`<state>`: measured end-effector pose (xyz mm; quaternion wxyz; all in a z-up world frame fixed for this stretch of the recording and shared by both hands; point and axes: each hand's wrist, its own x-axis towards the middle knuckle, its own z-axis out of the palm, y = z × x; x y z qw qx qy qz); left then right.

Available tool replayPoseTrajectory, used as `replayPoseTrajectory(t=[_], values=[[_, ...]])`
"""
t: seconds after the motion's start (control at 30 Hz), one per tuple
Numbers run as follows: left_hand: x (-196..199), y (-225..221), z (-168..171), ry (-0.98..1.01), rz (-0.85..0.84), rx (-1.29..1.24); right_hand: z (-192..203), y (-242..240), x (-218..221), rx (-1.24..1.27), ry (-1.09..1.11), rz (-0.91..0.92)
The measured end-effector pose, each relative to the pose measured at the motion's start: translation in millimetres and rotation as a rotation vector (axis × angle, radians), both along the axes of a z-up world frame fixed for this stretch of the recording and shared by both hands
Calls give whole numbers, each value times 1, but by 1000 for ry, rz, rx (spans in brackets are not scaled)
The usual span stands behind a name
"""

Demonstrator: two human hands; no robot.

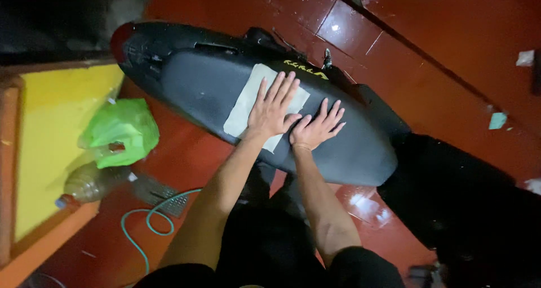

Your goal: The person wipes the seat of a black motorcycle with a white cloth. They clean the top surface, the rear section, and the sides of the seat, moving around the vehicle to reach different areas.

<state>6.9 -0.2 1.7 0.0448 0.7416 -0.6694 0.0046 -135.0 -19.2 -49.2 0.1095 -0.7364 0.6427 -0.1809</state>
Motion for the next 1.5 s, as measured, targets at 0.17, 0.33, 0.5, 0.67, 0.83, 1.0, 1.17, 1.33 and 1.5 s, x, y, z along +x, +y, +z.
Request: replayPoseTrajectory(t=[0.17, 0.33, 0.5, 0.67, 0.83, 1.0, 1.17, 1.33, 1.5], values=[[-3, -3, 3, -4, 25, -7, 0, 1, -4, -6, 35, 7], [-6, 2, 6, 57, 22, 21, 6, 5, -3, -12, -13, -41], [-5, 0, -4, 7, 9, -47, 11, 2, -1, -6, -30, -56], [-6, -2, 6, 34, 38, -35, 33, -1, -6, 92, -307, -46], [-7, 1, 2, 21, 48, -42, 32, -11, -71, 193, -412, -91], [-7, 2, 5, 56, 75, -49, 11, -34, -95, 233, -42, -114], [-8, -5, 4, 2, 52, 85, 0, -37, -88, 160, 188, -120], [-1, -17, 2, -12, -17, 196, -5, -41, -83, 123, 204, -109], [1, -18, -7, -63, -76, 178, -4, -38, -80, 102, 188, -121]])
